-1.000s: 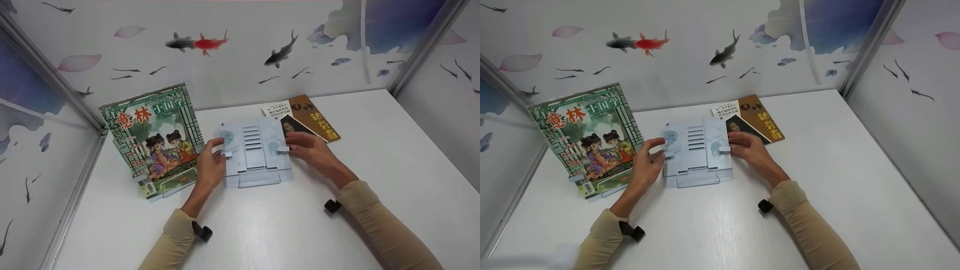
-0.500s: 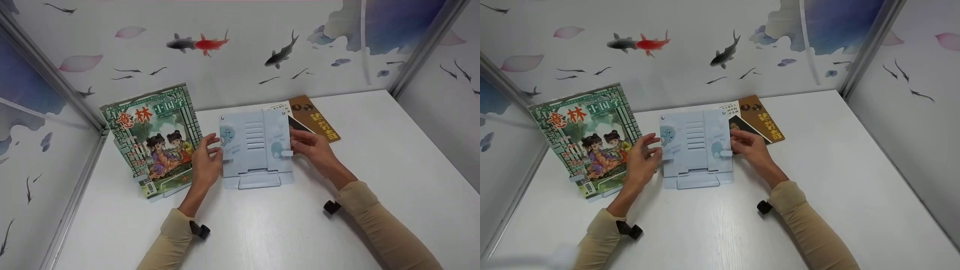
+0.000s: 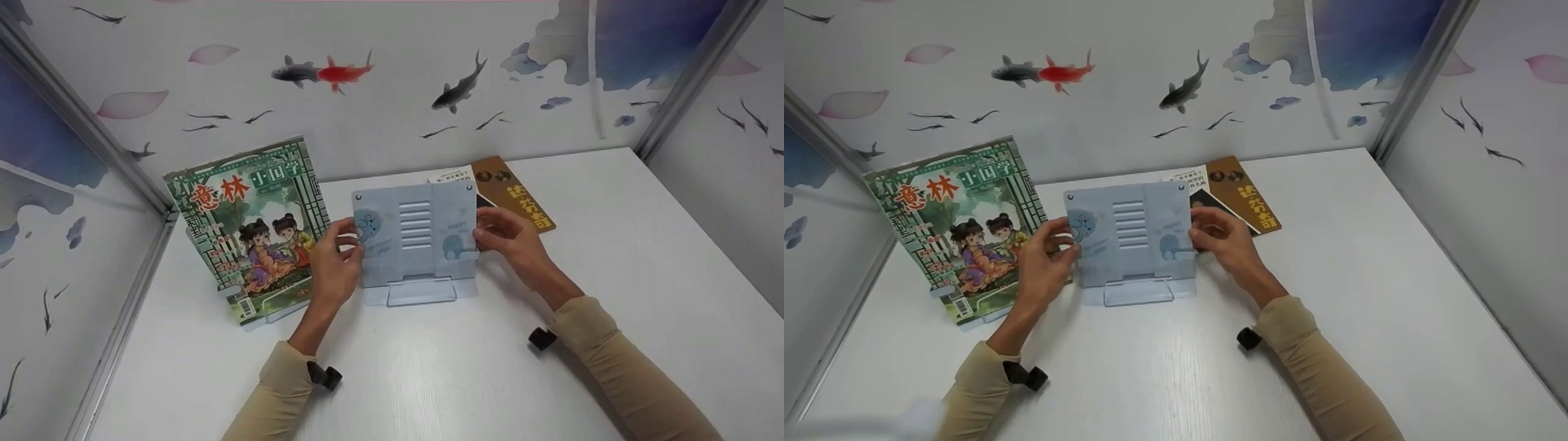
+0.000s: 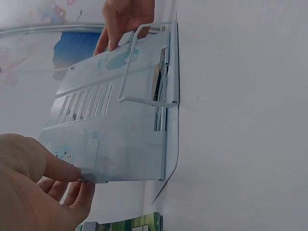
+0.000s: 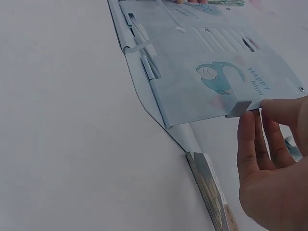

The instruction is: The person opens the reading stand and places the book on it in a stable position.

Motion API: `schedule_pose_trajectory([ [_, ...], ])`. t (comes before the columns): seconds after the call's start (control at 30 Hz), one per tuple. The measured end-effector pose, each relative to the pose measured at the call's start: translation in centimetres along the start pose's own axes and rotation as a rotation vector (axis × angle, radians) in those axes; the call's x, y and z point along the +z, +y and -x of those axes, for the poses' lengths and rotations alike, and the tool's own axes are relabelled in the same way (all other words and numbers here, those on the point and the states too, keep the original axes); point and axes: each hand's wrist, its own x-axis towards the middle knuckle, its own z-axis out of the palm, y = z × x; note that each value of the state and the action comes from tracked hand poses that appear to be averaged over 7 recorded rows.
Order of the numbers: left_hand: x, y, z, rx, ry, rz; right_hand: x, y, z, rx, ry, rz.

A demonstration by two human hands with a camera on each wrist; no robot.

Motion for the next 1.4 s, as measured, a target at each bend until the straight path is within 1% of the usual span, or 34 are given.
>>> schedule_pose_trajectory([
  [0.1,-0.1,0.0,-0.1,0.035,0.011,0.013,0.0,-0.1,0.0,-0.015,-0.011,-0.004],
  [0.23,-0.2,-0.1,-0.1,0.067,0.016,0.022,-0.2,0.0,0.0,-0.033,-0.042,-0.049],
  [0.33,-0.2,0.0,-0.1,0.079,0.023,0.015,-0.3,0.0,0.0,-0.044,-0.07,-0.091],
  [0.5,-0.2,0.0,-0.1,0.09,0.029,-0.003,-0.5,0.2,0.0,-0.073,-0.121,-0.123],
  [0.6,-0.3,-0.1,-0.2,0.103,0.03,-0.019,-0.7,0.5,0.0,-0.086,-0.176,-0.185],
  [0.73,-0.4,-0.2,-0.4,0.107,0.035,-0.029,-0.8,0.6,0.0,-0.096,-0.283,-0.276],
  [0.83,-0.4,-0.4,-0.6,0.101,0.044,-0.026,-0.8,0.7,0.0,-0.116,-0.365,-0.289],
  [0.97,-0.4,-0.6,-0.8,0.102,0.056,-0.03,-0.7,0.8,0.1,-0.13,-0.444,-0.306],
  [1.07,-0.3,-0.8,-1.0,0.112,0.057,-0.029,-0.7,0.7,0.3,-0.113,-0.476,-0.322],
  [1.27,-0.2,-0.9,-1.1,0.126,0.058,-0.024,-0.6,0.8,0.4,-0.116,-0.546,-0.329],
  [1.4,0.0,-0.8,-1.2,0.133,0.062,-0.005,-0.5,0.7,0.5,-0.107,-0.562,-0.314],
])
